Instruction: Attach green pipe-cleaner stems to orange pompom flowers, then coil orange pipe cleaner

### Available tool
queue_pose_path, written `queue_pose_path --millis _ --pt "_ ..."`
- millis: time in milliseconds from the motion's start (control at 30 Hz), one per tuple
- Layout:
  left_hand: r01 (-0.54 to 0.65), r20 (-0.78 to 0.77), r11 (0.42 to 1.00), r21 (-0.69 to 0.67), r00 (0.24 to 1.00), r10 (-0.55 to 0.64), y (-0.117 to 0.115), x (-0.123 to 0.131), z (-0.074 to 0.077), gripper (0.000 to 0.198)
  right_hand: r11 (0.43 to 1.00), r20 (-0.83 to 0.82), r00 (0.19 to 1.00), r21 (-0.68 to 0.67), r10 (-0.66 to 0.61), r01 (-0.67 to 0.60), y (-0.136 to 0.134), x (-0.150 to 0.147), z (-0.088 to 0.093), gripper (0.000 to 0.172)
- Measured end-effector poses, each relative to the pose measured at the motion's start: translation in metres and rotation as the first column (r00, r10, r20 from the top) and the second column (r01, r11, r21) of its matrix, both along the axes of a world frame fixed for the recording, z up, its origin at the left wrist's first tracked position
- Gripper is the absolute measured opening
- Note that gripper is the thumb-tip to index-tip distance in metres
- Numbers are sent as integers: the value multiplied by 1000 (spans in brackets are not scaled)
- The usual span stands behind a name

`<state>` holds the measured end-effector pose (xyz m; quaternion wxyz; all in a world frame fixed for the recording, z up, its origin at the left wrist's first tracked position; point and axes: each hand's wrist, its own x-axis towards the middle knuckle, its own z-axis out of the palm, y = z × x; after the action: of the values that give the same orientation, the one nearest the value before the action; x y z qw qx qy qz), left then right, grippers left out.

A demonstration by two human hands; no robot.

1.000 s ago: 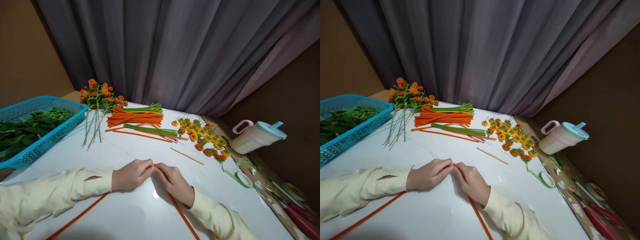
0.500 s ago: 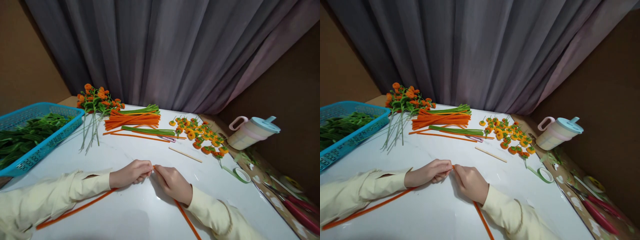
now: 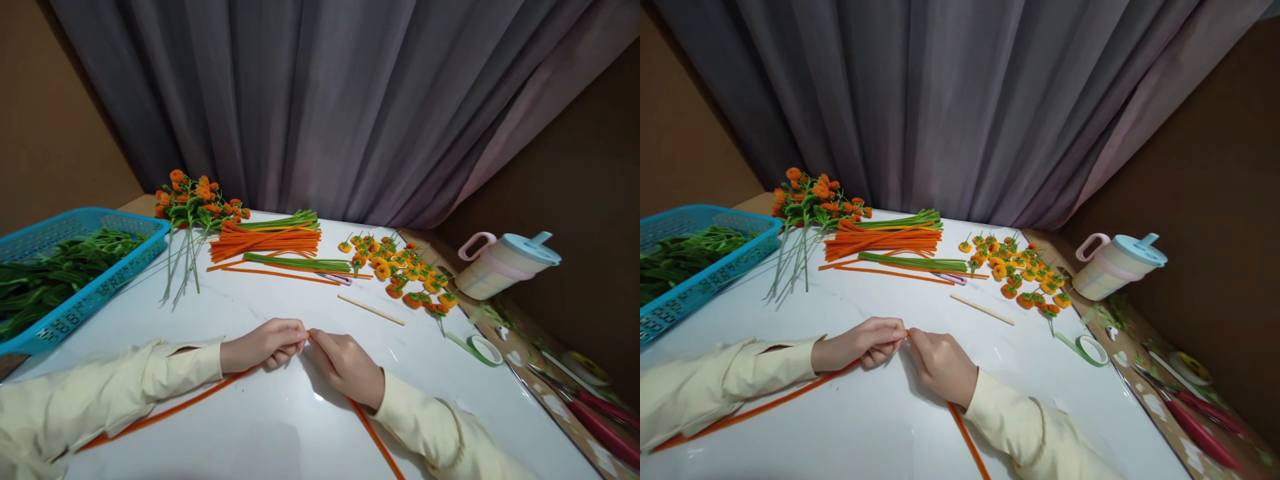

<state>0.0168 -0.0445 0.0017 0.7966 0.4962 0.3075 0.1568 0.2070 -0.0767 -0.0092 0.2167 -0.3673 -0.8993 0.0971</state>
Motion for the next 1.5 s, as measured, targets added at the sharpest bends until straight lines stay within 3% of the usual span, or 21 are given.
queue_pose_path --millis 200,433,733,1000,1300,1500 --pt "46 89 997 -58 995 -41 1 -3 -3 36 999 -19 1000 -37 -4 3 0 0 0 20" --pt "62 152 998 -24 987 -57 3 -3 -6 28 999 -51 999 -43 -7 5 0 1 1 19" --pt "69 104 998 -4 992 -68 3 -3 -3 28 997 -49 999 -74 -6 2 1 1 0 20" --pt "52 -8 987 153 999 -51 4 1 -6 33 998 -53 999 -61 12 -15 2 1 -2 21" --pt "59 42 998 15 997 -60 8 -1 -6 29 969 -158 984 -243 -78 38 0 0 4 24" --pt "36 5 999 21 999 -36 9 0 -2 30 900 -254 954 -435 -162 37 5 1 4 28"
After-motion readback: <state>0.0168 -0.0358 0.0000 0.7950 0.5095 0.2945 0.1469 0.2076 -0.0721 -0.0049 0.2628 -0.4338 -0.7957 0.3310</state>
